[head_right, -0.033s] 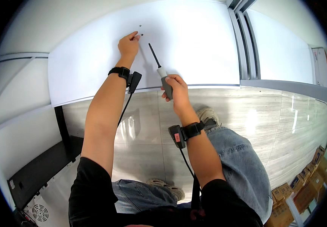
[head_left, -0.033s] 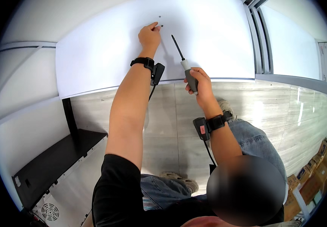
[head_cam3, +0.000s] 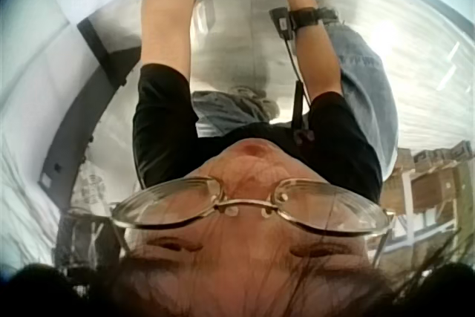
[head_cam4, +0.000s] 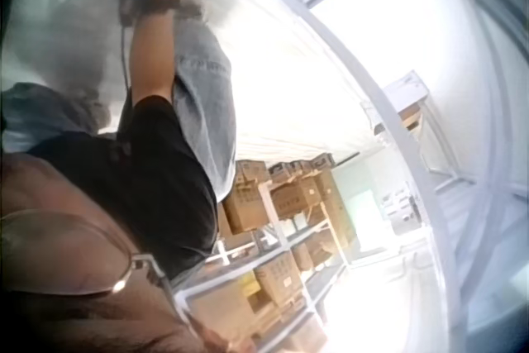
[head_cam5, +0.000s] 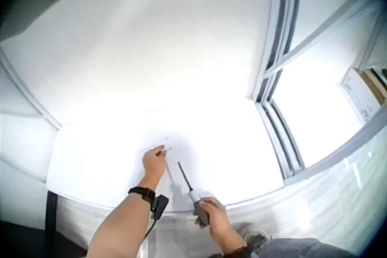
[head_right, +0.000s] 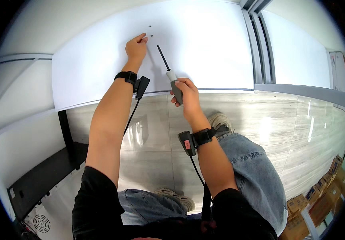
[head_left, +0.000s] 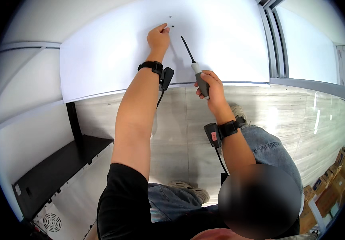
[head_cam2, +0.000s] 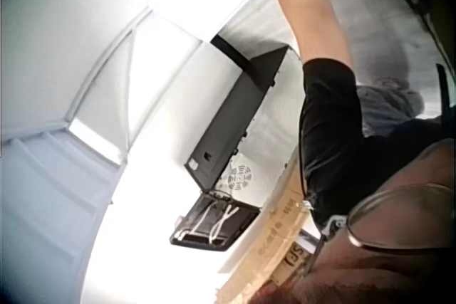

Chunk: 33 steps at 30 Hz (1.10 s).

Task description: The person uses a screwdriver to remove screws from a black plastic cover on a white appliance, then removes the cover to expose the internal metal housing. They continue to remove additional screws from the appliance's side panel.

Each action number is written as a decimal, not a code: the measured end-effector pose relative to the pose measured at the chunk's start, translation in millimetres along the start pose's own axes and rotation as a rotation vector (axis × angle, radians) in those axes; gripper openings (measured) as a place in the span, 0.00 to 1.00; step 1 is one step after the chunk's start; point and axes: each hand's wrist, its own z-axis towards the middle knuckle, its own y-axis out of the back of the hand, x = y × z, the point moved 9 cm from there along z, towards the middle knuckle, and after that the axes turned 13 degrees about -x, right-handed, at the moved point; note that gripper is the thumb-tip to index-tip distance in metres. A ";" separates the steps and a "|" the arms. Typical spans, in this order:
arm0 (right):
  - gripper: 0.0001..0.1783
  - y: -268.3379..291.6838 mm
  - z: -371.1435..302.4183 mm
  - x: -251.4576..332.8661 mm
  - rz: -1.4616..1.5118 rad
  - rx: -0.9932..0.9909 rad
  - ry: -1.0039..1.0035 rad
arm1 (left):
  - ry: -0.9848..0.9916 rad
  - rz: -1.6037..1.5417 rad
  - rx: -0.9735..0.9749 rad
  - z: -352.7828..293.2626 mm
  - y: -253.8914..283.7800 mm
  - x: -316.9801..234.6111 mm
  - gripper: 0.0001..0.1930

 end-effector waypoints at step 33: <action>0.20 -238.8 -414.8 -131.1 -0.303 1.082 -0.070 | 0.487 -1.033 -0.549 -208.8 606.5 30.0 0.13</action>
